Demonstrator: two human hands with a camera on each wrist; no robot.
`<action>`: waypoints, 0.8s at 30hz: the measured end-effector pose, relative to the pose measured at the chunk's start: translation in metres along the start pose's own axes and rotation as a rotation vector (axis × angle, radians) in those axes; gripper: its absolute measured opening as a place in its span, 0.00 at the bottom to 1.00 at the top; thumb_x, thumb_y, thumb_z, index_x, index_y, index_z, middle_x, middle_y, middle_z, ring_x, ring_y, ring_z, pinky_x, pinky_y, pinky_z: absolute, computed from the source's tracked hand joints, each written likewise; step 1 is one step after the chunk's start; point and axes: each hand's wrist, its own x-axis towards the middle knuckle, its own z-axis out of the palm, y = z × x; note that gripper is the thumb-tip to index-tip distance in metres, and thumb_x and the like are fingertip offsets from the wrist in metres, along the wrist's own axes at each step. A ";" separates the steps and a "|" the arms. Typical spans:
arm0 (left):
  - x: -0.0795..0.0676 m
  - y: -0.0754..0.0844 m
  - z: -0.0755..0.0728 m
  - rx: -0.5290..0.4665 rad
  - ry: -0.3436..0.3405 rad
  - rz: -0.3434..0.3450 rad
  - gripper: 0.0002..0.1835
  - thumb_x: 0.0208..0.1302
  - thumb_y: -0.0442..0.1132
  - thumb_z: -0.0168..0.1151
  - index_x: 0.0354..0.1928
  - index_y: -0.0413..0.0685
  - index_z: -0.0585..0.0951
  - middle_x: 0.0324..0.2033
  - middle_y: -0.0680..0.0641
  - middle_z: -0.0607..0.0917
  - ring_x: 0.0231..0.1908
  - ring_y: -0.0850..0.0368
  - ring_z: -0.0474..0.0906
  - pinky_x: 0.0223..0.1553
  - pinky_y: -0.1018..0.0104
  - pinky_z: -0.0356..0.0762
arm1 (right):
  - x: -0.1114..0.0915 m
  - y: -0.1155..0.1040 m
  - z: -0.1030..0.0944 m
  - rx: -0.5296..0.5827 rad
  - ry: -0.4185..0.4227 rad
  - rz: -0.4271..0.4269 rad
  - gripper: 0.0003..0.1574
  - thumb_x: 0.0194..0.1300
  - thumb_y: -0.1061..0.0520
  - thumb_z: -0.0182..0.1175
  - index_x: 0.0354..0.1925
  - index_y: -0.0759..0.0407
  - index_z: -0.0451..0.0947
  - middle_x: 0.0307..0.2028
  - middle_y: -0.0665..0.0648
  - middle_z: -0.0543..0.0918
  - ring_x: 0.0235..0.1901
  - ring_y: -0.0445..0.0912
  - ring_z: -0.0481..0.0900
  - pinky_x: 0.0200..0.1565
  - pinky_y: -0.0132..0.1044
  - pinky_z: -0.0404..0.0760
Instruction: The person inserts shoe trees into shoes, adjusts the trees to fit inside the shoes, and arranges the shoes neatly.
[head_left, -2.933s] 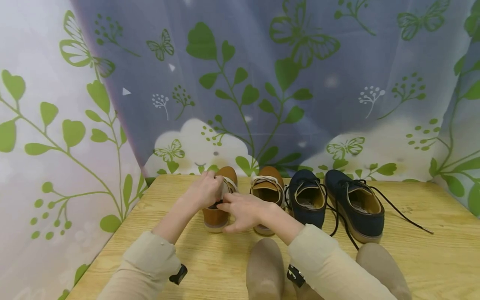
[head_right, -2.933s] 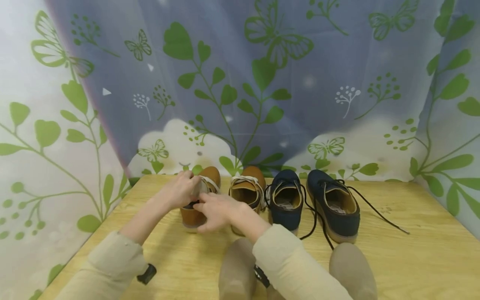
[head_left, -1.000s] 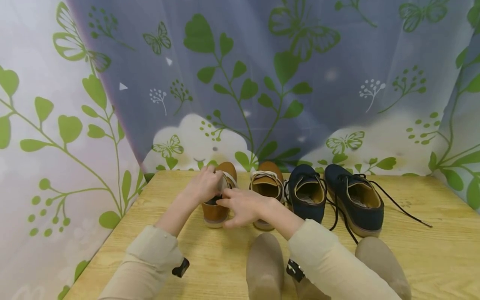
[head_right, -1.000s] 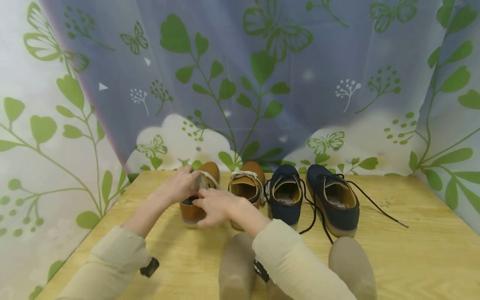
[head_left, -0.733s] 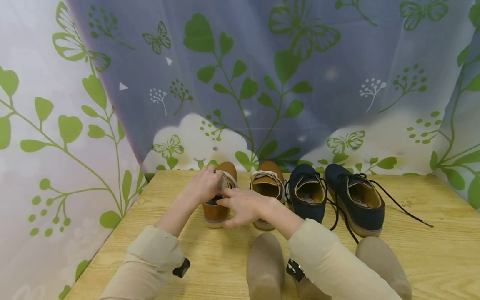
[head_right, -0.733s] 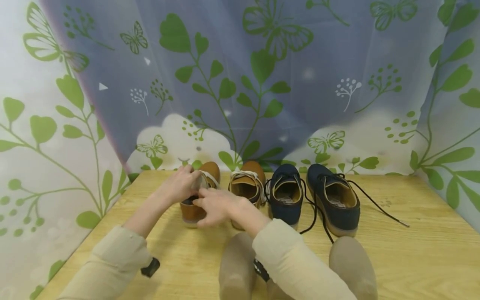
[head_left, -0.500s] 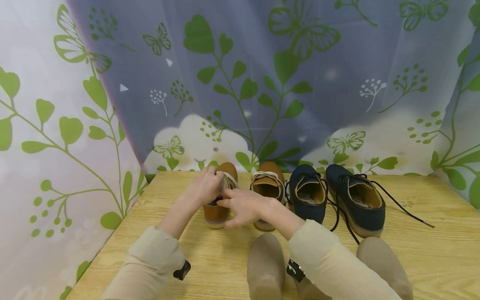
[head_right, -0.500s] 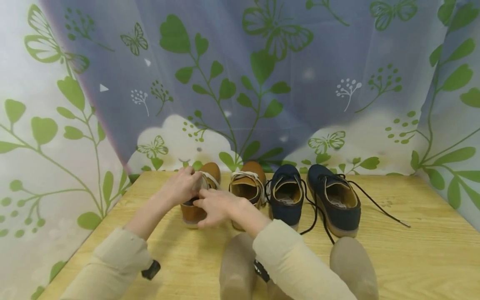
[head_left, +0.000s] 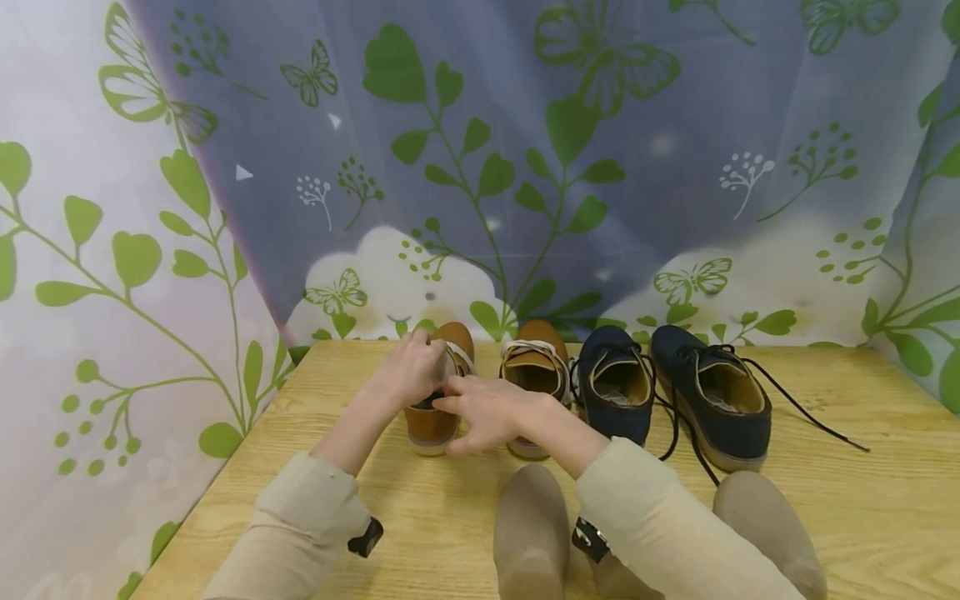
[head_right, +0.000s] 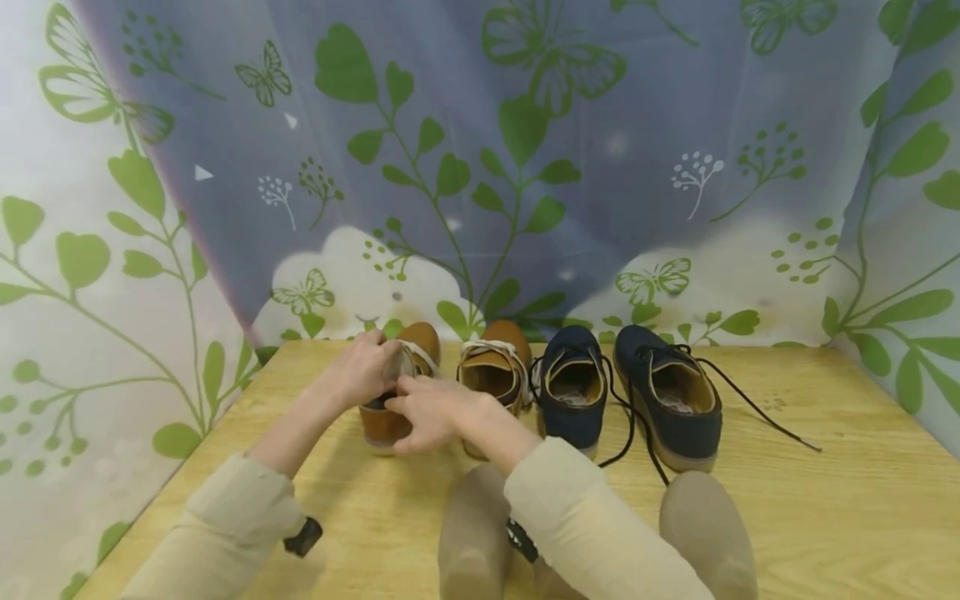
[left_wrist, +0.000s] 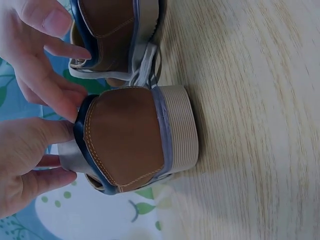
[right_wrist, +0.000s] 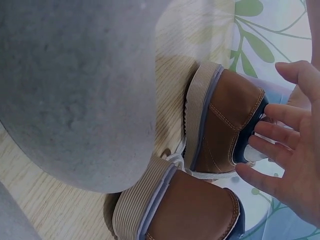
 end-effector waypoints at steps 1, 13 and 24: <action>0.000 0.000 0.000 -0.003 0.000 -0.002 0.23 0.50 0.39 0.71 0.47 0.37 0.77 0.41 0.36 0.74 0.41 0.41 0.72 0.40 0.54 0.76 | 0.000 0.000 0.000 0.003 -0.001 0.001 0.41 0.61 0.38 0.56 0.67 0.53 0.63 0.56 0.53 0.65 0.50 0.45 0.68 0.49 0.35 0.70; -0.002 -0.007 -0.008 -0.053 -0.090 0.069 0.23 0.52 0.30 0.67 0.52 0.36 0.76 0.45 0.34 0.73 0.45 0.40 0.73 0.46 0.53 0.74 | -0.001 -0.002 0.001 -0.003 0.002 -0.015 0.40 0.61 0.38 0.56 0.66 0.53 0.64 0.49 0.52 0.68 0.40 0.43 0.67 0.40 0.33 0.70; 0.002 -0.005 -0.010 0.002 -0.098 0.069 0.20 0.52 0.28 0.65 0.49 0.36 0.76 0.45 0.35 0.73 0.43 0.43 0.74 0.44 0.55 0.75 | 0.001 0.000 0.001 -0.021 -0.004 0.003 0.40 0.60 0.37 0.56 0.66 0.52 0.63 0.53 0.53 0.67 0.45 0.44 0.69 0.45 0.34 0.71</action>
